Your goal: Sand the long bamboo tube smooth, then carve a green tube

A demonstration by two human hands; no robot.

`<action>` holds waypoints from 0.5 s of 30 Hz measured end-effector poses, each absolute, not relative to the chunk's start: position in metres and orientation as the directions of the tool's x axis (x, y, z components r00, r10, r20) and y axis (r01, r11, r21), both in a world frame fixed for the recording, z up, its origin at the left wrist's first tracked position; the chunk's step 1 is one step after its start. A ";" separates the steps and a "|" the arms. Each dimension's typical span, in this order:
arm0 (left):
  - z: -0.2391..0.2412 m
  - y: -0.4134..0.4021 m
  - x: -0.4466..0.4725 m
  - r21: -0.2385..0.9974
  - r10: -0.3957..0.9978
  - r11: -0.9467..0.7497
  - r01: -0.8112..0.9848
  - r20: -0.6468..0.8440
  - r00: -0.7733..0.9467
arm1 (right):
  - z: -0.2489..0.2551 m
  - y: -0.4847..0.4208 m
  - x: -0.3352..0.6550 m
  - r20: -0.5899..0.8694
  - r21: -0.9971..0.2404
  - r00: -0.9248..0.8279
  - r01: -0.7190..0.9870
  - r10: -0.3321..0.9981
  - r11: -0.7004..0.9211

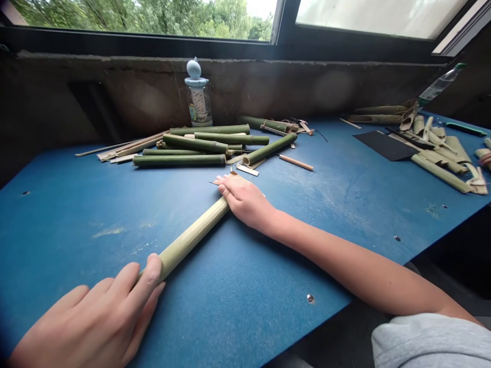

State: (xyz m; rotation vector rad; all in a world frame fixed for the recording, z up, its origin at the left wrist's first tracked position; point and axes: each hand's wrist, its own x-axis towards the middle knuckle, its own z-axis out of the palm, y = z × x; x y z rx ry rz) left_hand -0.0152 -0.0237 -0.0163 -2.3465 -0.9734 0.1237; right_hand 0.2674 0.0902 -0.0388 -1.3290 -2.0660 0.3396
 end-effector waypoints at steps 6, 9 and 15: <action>-0.019 -0.026 -0.017 -0.555 0.699 -0.537 0.635 0.129 0.703 | -0.028 0.045 0.230 0.380 -0.471 -0.645 0.482 0.663 0.738; -0.019 -0.026 -0.018 -0.549 0.705 -0.530 0.646 0.139 0.696 | -0.029 0.052 0.235 0.398 -0.482 -0.611 0.495 0.684 0.723; -0.018 -0.025 -0.016 -0.561 0.712 -0.513 0.650 0.145 0.687 | -0.031 0.055 0.233 0.442 -0.476 -0.625 0.444 0.643 0.759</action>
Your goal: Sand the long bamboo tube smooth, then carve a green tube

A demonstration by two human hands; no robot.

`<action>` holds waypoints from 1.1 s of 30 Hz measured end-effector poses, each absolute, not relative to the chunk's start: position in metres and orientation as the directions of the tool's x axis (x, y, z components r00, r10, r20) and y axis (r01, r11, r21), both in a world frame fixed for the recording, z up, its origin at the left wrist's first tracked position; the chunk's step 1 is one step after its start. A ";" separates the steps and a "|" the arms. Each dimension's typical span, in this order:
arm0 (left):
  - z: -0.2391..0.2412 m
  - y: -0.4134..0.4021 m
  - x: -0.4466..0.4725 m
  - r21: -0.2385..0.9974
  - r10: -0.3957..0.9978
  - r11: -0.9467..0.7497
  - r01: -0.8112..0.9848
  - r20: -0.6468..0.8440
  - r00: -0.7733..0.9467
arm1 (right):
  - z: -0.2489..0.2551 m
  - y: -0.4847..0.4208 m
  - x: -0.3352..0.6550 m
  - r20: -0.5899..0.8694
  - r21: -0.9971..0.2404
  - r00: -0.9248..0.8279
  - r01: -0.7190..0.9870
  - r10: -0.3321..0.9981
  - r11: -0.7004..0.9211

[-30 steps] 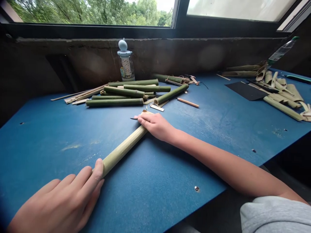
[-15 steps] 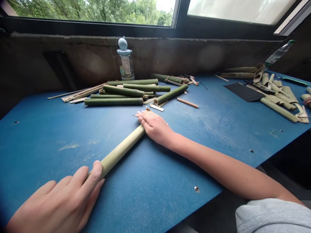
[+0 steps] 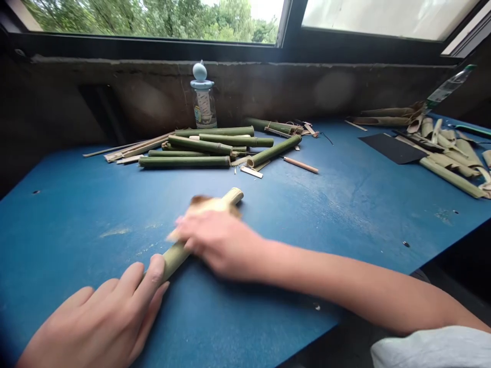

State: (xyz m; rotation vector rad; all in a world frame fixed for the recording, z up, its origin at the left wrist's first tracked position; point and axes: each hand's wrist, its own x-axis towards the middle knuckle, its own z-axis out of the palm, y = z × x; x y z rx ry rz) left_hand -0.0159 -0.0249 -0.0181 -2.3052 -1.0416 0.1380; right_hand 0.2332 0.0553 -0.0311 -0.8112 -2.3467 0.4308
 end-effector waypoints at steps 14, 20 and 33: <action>-0.020 -0.020 -0.017 -0.609 0.711 -0.485 0.627 0.142 0.688 | -0.032 0.080 0.261 0.444 -0.413 -0.543 0.581 0.713 0.701; -0.018 -0.015 -0.028 -0.557 0.775 -0.450 0.698 0.145 0.615 | -0.018 0.117 0.317 0.433 -0.427 -0.163 0.829 0.887 0.361; -0.017 -0.022 -0.025 -0.477 0.801 -0.488 0.731 0.089 0.593 | -0.029 0.104 0.281 0.504 -0.246 -0.539 0.659 0.675 0.711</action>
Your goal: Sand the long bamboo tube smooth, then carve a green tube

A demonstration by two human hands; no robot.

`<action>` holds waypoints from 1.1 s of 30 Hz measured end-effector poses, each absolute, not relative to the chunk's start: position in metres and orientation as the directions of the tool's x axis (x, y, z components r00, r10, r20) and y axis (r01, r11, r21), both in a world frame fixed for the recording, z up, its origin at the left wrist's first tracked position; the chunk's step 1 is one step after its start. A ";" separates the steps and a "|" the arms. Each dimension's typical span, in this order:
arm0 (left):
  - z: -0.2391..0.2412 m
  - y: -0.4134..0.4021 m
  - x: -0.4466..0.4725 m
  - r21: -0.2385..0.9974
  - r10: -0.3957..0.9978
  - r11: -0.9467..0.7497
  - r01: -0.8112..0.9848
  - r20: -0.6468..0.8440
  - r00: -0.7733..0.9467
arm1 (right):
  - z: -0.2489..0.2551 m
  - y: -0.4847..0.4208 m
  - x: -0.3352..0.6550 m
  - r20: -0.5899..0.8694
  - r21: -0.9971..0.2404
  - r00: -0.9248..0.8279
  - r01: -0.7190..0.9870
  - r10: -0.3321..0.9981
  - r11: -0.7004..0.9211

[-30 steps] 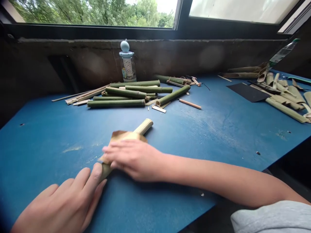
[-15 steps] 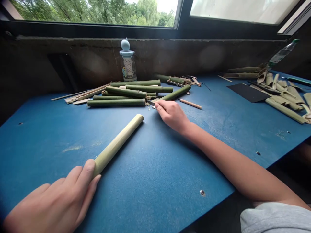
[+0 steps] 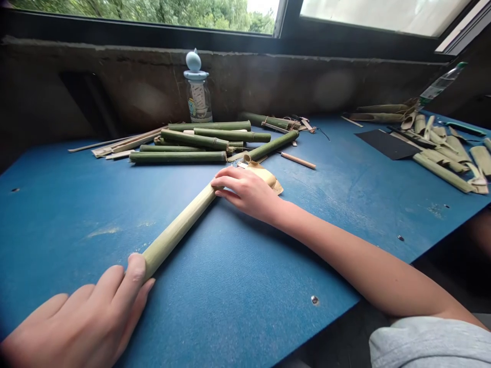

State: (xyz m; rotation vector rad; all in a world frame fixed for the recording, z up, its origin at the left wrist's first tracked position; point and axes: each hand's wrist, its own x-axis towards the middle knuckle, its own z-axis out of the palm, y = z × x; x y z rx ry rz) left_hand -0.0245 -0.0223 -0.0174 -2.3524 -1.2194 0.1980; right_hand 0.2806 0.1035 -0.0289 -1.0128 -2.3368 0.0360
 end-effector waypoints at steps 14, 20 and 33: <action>-0.018 -0.026 -0.022 -0.679 0.749 -0.457 0.574 0.055 0.661 | -0.032 0.100 0.272 0.545 0.189 -0.615 0.753 0.570 0.631; -0.014 -0.027 -0.019 -0.710 0.757 -0.448 0.543 0.021 0.653 | -0.033 0.097 0.269 0.553 0.199 -0.620 0.747 0.556 0.634; -0.015 -0.028 -0.021 -0.652 0.769 -0.462 0.601 0.042 0.637 | -0.030 0.091 0.269 0.558 -0.055 -0.648 0.595 0.519 0.802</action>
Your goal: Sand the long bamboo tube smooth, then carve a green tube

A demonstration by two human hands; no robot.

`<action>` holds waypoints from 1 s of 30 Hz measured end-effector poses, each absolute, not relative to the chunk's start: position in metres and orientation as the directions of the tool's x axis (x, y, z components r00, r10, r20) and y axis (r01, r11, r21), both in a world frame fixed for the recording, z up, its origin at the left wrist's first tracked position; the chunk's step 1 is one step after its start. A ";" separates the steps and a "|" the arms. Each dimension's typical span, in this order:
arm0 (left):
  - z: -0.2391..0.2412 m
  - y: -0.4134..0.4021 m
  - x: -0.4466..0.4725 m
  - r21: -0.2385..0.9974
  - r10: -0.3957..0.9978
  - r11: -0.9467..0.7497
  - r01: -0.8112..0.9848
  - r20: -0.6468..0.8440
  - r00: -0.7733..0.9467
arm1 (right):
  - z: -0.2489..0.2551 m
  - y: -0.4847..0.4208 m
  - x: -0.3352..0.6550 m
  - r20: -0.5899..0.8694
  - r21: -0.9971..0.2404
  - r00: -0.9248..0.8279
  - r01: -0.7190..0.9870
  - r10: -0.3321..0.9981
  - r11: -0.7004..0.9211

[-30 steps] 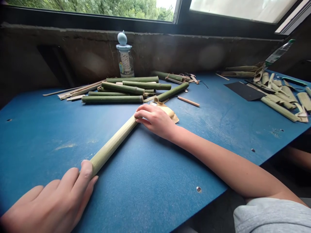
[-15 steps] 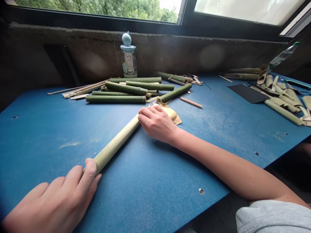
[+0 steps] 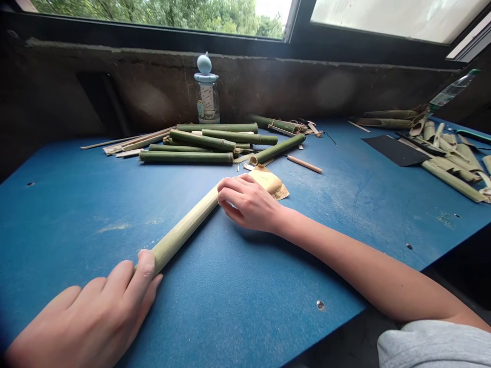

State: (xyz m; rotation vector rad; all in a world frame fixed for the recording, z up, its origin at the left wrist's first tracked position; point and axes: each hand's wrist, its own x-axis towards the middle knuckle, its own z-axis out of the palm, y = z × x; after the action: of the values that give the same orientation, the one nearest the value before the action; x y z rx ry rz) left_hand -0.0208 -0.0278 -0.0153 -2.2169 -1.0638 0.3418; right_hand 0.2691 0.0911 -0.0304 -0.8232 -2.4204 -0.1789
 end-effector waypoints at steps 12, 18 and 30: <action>-0.018 -0.027 -0.022 -0.656 0.762 -0.463 0.596 0.049 0.646 | -0.025 0.089 0.268 0.495 -0.633 -0.515 0.338 0.700 0.697; -0.018 -0.026 -0.023 -0.654 0.781 -0.457 0.603 0.029 0.623 | -0.019 0.081 0.261 0.380 -0.843 -0.461 0.185 0.802 0.505; -0.015 -0.026 -0.020 -0.761 0.749 -0.417 0.497 0.021 0.662 | 0.017 0.058 0.266 0.116 -0.993 -0.508 -0.039 0.853 0.112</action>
State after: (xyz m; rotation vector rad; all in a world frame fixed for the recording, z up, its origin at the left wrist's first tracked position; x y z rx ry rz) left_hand -0.0204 -0.0262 -0.0150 -2.1027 -0.9605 0.4164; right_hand 0.2659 0.0584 0.0167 -0.8102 -1.6361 1.4958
